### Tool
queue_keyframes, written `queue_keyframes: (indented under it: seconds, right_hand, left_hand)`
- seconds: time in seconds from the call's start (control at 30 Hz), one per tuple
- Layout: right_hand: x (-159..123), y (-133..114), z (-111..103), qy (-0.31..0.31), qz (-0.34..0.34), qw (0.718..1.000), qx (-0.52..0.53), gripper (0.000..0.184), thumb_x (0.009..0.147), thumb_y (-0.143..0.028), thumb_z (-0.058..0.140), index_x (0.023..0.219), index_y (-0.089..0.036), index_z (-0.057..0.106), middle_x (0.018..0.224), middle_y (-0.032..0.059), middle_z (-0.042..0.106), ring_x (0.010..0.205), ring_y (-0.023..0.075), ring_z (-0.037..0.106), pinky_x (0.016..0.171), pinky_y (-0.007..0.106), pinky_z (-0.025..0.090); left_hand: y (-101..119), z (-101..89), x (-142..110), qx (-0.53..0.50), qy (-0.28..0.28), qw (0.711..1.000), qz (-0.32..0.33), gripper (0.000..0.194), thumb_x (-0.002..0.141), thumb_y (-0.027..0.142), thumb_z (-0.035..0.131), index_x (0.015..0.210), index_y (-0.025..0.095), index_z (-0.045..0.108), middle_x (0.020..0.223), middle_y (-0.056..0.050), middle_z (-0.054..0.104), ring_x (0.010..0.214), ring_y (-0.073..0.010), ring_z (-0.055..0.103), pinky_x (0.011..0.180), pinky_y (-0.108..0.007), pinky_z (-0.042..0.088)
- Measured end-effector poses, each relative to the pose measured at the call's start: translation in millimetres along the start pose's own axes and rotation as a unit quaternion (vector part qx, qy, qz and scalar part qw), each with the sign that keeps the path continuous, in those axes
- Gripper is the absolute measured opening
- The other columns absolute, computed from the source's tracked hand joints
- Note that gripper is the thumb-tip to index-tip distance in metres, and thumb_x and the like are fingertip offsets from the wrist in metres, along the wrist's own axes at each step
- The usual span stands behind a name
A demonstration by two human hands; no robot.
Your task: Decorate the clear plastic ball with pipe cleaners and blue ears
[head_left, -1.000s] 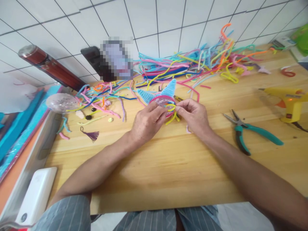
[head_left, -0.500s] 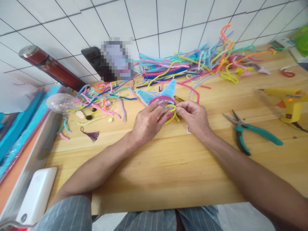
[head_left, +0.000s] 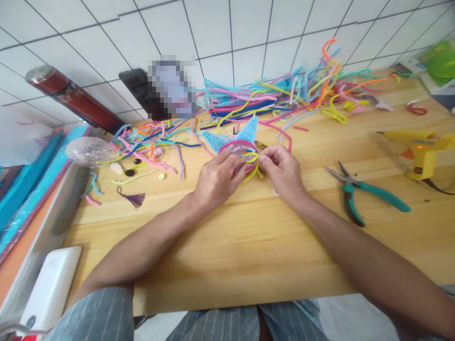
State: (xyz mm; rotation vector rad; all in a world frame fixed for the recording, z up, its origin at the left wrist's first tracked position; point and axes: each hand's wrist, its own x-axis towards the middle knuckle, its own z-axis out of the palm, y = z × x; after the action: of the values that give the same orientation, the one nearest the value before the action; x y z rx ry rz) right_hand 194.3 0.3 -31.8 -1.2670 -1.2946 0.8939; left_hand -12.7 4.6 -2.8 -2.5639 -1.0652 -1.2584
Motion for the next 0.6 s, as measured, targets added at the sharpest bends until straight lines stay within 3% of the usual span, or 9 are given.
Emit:
queue_keyframes:
  seconds: [0.2, 0.6]
  right_hand:
    - [-4.9, -4.5, -0.6, 0.019, -0.053, 0.997, -0.06, 0.014, 0.099, -0.039, 0.07, 0.092, -0.029, 0.064, 0.083, -0.0016, 0.07, 0.081, 0.0189, 0.066, 0.084, 0.036, 0.055]
    - [-2.8, 3.2, -2.3, -0.019, -0.032, 0.999, -0.015, 0.019, 0.094, -0.043, 0.075, 0.095, -0.026, 0.068, 0.086, -0.0025, 0.073, 0.077, 0.0158, 0.066, 0.078, 0.033, 0.052]
  left_hand:
    - [-1.4, 2.1, -2.4, 0.009, -0.018, 0.999, -0.025, 0.012, 0.108, 0.026, 0.073, 0.099, 0.02, 0.079, 0.085, -0.001, 0.075, 0.077, -0.0139, 0.073, 0.069, -0.023, 0.053]
    - [-0.8, 2.7, 4.5, -0.042, 0.016, 0.999, 0.0, 0.009, 0.106, 0.015, 0.074, 0.097, 0.018, 0.077, 0.081, 0.0, 0.077, 0.073, -0.0119, 0.073, 0.066, -0.021, 0.053]
